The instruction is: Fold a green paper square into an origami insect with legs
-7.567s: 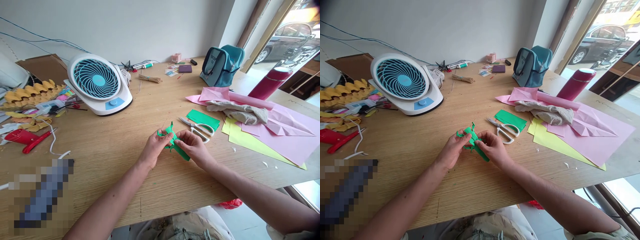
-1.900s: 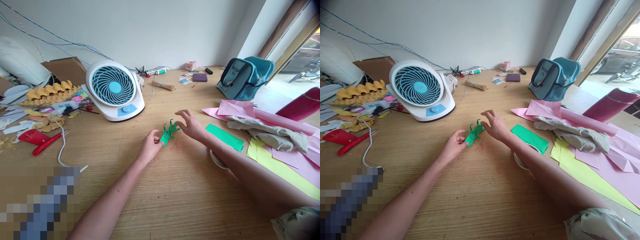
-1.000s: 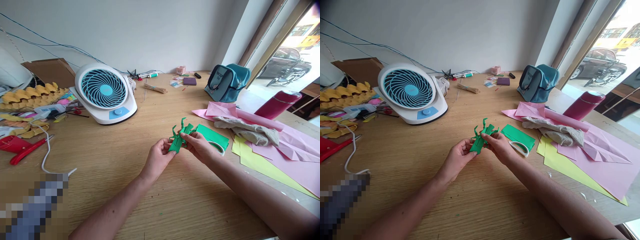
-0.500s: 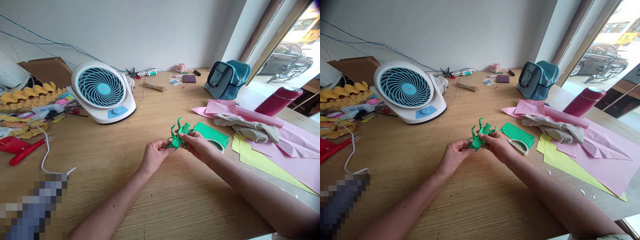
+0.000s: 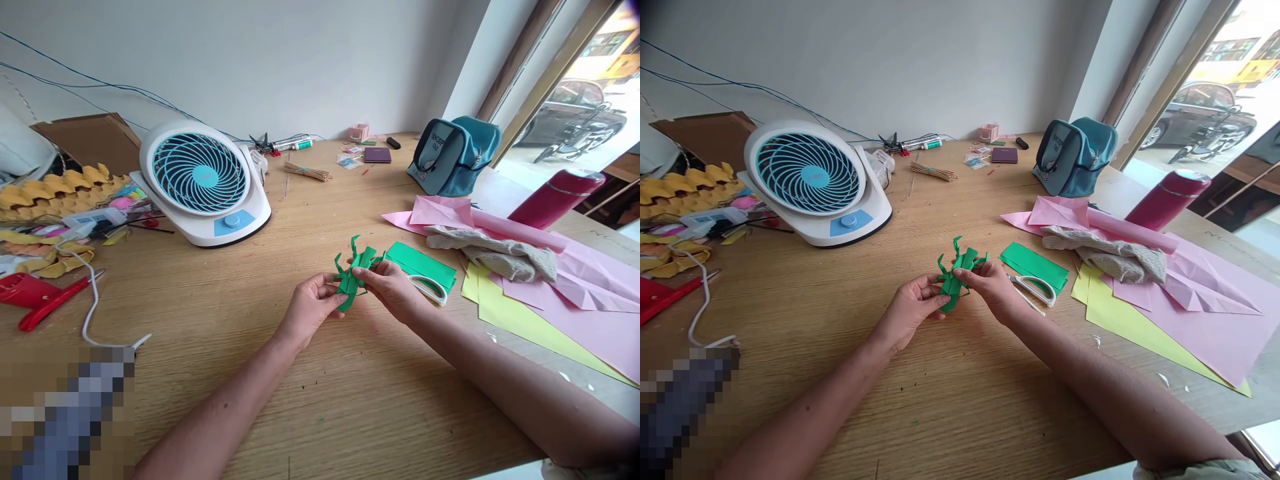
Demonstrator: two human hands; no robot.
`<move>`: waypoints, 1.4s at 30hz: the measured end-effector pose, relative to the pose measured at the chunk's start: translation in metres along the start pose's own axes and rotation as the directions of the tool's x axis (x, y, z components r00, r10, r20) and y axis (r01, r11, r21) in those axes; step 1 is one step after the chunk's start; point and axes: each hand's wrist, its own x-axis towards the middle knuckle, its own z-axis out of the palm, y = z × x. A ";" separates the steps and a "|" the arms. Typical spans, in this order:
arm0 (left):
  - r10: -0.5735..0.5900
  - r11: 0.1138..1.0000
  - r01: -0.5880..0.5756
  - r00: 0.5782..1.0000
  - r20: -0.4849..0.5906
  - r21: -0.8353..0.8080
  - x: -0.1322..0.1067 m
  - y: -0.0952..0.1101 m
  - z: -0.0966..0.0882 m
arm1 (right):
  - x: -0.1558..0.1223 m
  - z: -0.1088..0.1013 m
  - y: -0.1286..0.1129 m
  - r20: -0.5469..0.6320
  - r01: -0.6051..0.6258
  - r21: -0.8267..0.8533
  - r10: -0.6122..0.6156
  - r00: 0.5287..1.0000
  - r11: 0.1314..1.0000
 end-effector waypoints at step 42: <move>-0.007 1.000 0.007 1.000 -0.025 0.006 -0.001 -0.003 0.002 | -0.003 -0.002 0.004 -0.048 -0.025 -0.020 0.024 0.999 0.999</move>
